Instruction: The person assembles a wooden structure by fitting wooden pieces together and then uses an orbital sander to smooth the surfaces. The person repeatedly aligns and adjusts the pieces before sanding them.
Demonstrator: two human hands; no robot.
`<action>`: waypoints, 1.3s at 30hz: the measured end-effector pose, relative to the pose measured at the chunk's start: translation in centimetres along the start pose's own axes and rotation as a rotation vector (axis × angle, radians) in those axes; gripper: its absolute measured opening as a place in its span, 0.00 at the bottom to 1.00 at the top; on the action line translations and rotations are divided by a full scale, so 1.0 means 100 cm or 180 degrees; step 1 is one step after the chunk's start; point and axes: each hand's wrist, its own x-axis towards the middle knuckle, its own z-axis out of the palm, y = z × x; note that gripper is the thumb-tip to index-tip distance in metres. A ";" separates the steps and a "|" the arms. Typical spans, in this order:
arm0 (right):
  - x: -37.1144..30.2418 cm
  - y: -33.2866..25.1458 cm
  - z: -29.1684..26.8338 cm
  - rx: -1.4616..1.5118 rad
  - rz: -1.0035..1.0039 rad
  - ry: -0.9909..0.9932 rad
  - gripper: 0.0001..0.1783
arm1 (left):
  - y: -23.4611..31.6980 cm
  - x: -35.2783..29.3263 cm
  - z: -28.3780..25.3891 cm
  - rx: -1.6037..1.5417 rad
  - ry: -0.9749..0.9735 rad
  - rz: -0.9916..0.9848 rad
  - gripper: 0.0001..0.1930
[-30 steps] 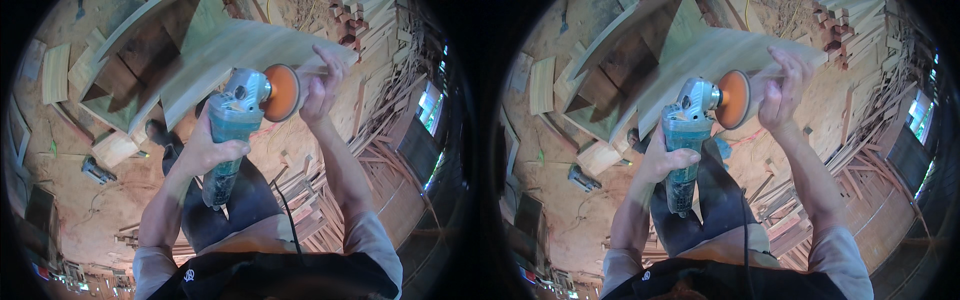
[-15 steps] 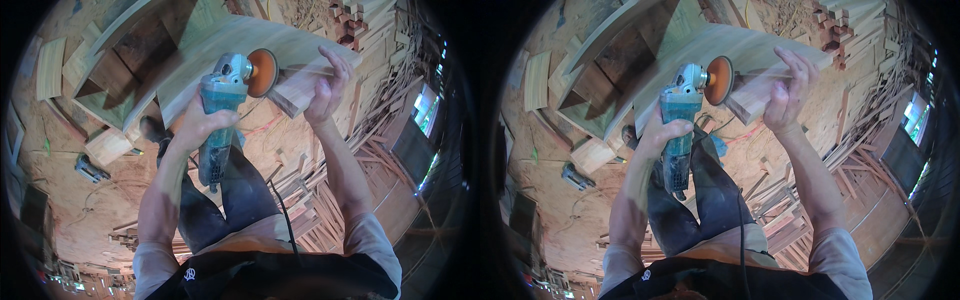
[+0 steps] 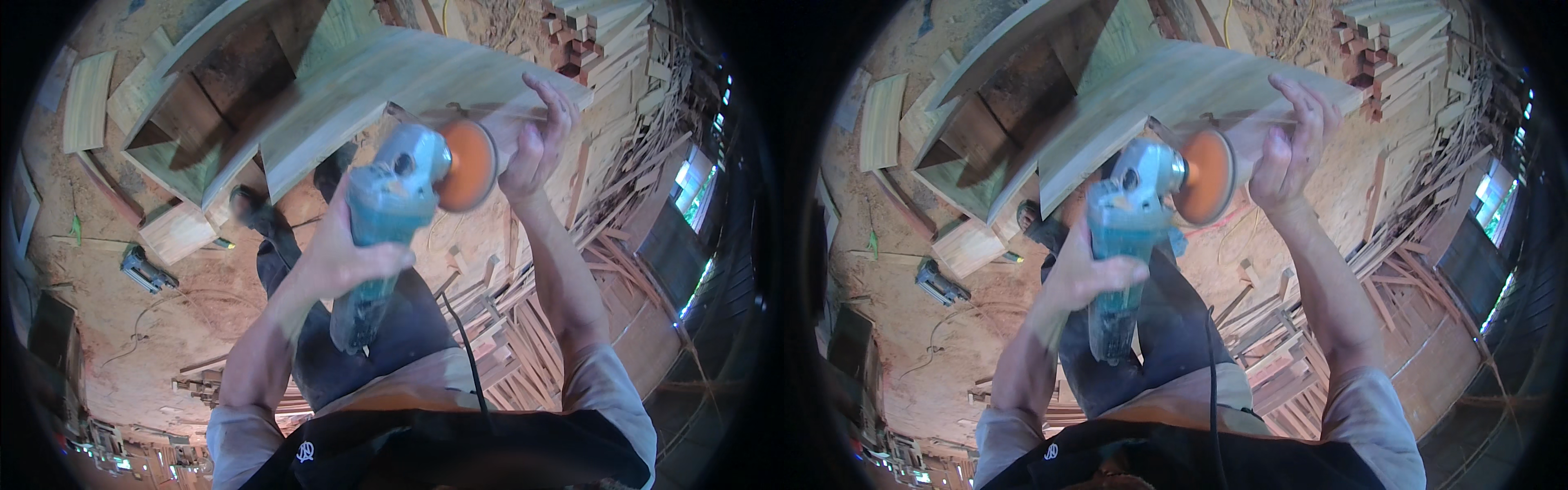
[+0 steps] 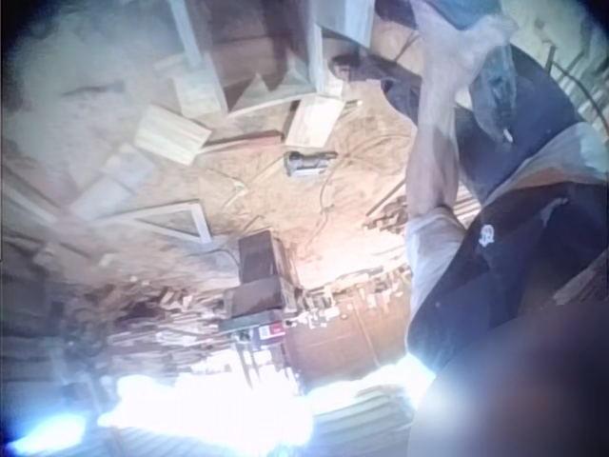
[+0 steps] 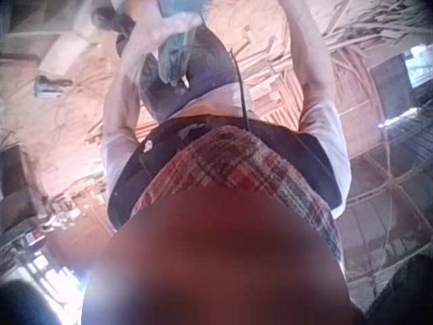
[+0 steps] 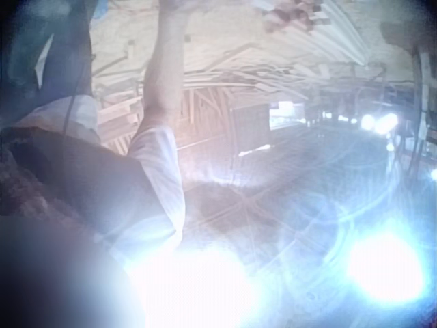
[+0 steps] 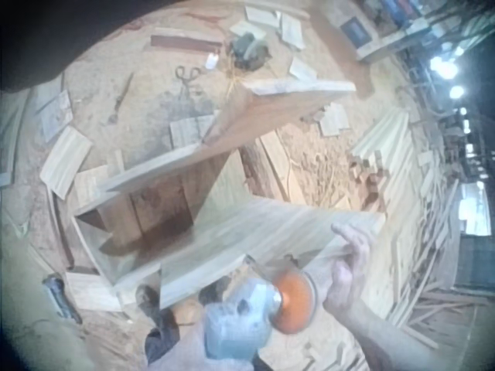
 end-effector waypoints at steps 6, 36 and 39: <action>-0.006 0.002 -0.009 -0.0068 0.0163 -0.0169 0.32 | -0.001 0.025 -0.005 0.0238 0.0092 -0.0061 0.49; -0.009 0.003 -0.004 0.0169 0.0171 0.0026 0.35 | -0.003 0.033 -0.005 0.0223 -0.0032 0.0018 0.51; -0.016 0.001 -0.008 0.0243 0.0325 -0.0053 0.35 | -0.019 0.041 -0.016 0.0162 0.0025 -0.0068 0.50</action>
